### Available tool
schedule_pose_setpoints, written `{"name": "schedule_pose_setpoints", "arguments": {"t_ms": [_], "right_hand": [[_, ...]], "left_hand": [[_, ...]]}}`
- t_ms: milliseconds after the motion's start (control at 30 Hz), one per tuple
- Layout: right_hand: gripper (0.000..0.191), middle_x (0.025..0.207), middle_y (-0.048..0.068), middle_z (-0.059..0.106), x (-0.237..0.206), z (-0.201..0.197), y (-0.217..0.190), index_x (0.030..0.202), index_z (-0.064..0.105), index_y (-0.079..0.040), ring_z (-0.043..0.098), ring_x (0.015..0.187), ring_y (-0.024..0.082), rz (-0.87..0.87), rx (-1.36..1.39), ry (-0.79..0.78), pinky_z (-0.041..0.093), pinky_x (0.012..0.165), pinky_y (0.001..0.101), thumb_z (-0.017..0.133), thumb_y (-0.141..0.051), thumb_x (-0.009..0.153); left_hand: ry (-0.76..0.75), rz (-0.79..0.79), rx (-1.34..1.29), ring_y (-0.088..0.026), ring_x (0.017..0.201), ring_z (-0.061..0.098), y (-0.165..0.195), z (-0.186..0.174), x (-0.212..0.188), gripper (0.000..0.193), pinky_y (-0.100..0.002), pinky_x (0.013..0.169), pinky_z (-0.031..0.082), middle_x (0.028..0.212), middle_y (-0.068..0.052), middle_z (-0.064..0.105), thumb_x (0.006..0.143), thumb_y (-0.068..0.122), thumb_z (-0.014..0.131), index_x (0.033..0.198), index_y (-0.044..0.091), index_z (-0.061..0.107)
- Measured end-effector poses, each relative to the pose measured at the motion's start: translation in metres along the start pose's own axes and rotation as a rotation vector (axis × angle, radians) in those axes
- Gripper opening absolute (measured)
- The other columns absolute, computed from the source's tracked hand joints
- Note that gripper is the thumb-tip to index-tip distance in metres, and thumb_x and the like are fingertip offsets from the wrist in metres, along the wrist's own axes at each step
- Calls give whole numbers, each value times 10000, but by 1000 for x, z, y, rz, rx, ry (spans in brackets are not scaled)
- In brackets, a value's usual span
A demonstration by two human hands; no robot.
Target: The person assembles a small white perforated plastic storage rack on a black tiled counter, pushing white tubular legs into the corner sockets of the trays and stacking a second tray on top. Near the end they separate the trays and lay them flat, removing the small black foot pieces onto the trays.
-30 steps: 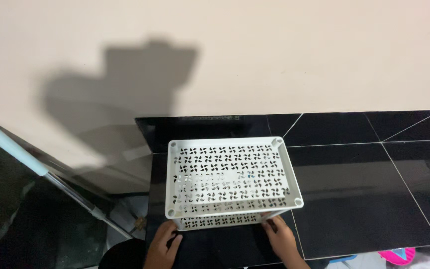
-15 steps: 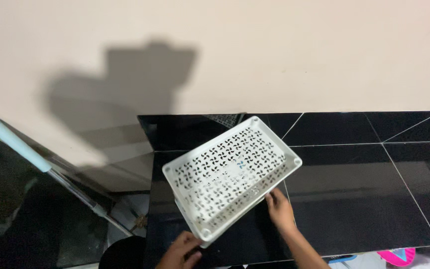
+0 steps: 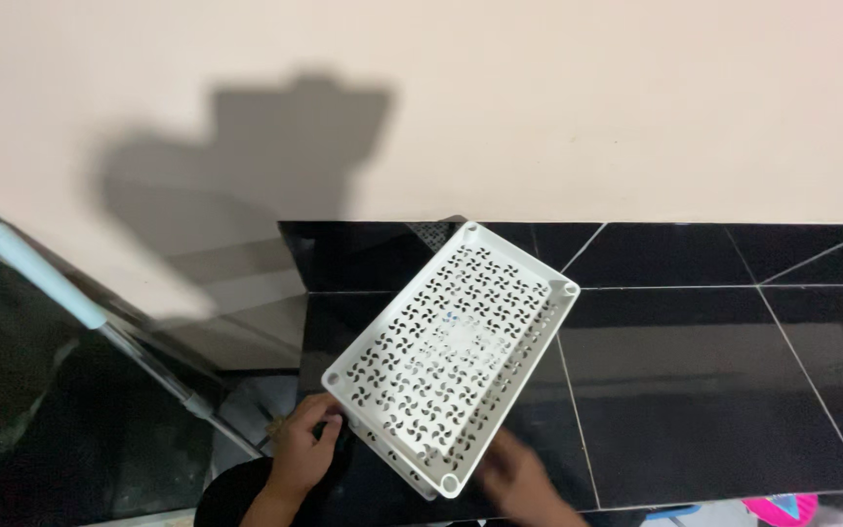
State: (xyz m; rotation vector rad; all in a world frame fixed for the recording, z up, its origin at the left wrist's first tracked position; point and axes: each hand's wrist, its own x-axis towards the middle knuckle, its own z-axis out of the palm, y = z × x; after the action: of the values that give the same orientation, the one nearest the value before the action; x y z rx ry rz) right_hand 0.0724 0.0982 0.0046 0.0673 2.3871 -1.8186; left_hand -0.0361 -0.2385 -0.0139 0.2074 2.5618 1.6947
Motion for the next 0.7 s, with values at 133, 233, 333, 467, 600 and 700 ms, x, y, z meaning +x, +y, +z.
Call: {"name": "schedule_pose_setpoints", "arguments": {"t_ms": [133,233,333,467,600,700], "right_hand": [[436,1168,72,755,-13,26,-14,1331,650,-100,729,1090,180,418,-3,-329,584,964,361,736,-135,904],[400,1213,119,763,-14,33,1,1267,685,-44,729,1165,224,-30,-51,-233,569,987,389,802,-111,891],[415,1153,147,750,-4,24,49,1235,718,-101,720,1077,312,-264,-521,-104,578,910,410,785,-85,826],[372,1107,118,776,1,4,107,1153,701,-104,769,1054,297,7,-306,140,618,854,386,769,-103,787],[298,1053,107,797,9,-31,148,1090,758,-140,764,1007,319,34,-580,227,607,832,378,788,-183,797],[287,1028,92,800,27,-48,156,1053,763,-136,770,969,300,73,-703,252,606,813,372,786,-217,778]], "left_hand": [[-104,43,-135,-224,1052,729,3,10,-4,330,-343,860,581,1236,-151,705,880,18,680,1206,-31,691],[-96,-42,-68,-221,1028,737,-5,15,-16,368,-351,857,577,1273,-137,694,879,52,693,1242,-9,672],[-122,-18,-61,-241,1065,718,-22,31,-23,368,-367,874,557,1258,-150,699,880,63,698,1242,-1,685],[-238,0,-44,-238,1080,744,-42,45,-34,214,-356,915,561,1166,-137,751,928,90,692,1115,9,759],[82,34,-1,-237,970,756,-48,54,-5,219,-346,803,601,1085,-116,746,943,126,647,1125,48,742],[220,27,-52,-292,1017,681,-45,62,51,416,-368,772,583,1204,-184,641,917,132,641,1317,31,586]]}}
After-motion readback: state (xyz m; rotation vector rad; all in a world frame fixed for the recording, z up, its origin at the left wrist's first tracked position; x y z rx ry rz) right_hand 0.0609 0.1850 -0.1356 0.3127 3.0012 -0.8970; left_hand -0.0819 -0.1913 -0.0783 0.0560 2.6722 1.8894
